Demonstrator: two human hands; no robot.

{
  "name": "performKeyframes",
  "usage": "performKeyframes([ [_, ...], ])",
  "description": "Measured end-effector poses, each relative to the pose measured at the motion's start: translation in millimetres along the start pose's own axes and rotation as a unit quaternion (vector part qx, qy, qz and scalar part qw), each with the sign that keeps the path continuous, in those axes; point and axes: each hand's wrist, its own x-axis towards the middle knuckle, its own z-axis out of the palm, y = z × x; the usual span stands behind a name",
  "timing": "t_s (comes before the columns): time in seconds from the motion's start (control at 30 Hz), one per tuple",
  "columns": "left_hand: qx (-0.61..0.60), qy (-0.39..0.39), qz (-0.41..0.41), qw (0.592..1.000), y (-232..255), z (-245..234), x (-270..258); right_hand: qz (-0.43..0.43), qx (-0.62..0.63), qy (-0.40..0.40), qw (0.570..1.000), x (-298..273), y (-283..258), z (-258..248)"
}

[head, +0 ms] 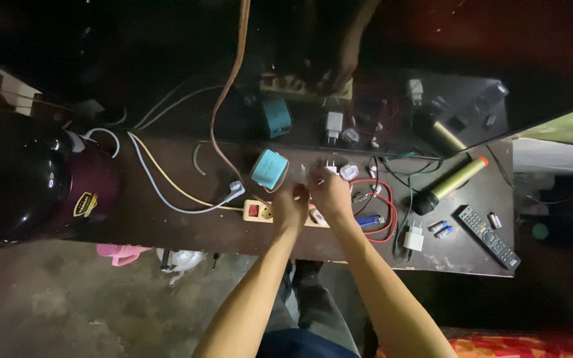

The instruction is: The person plugs a ring light into a power strip and turns it on. They then plug several phone chargers and a power bank into the same power strip, arranging the cables on the table.

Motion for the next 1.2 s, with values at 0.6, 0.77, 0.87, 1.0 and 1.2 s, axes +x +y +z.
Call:
performKeyframes([
  [0.6, 0.264, 0.135, 0.166, 0.940, 22.2, -31.8, 39.5, -0.011, -0.021, -0.065, 0.998, 28.0, 18.2, 36.5],
  [0.77, 0.370, 0.121, 0.115, 0.914, 17.1, -35.9, 49.5, 0.016, -0.034, -0.084, 0.996, 29.0, 20.8, 47.5],
  [0.87, 0.389, 0.127, 0.100, 0.907, 13.2, -37.5, 52.5, 0.015, -0.024, -0.091, 0.995, 27.6, 26.4, 50.2],
  [1.0, 0.382, 0.092, 0.024, 0.919, 14.4, -38.2, 58.5, 0.000, -0.041, -0.090, 0.995, 29.6, 34.9, 47.8],
  [1.2, 0.372, 0.116, 0.053, 0.919, 18.8, -38.0, 56.3, 0.003, -0.053, -0.065, 0.996, 27.9, 36.8, 33.8],
])
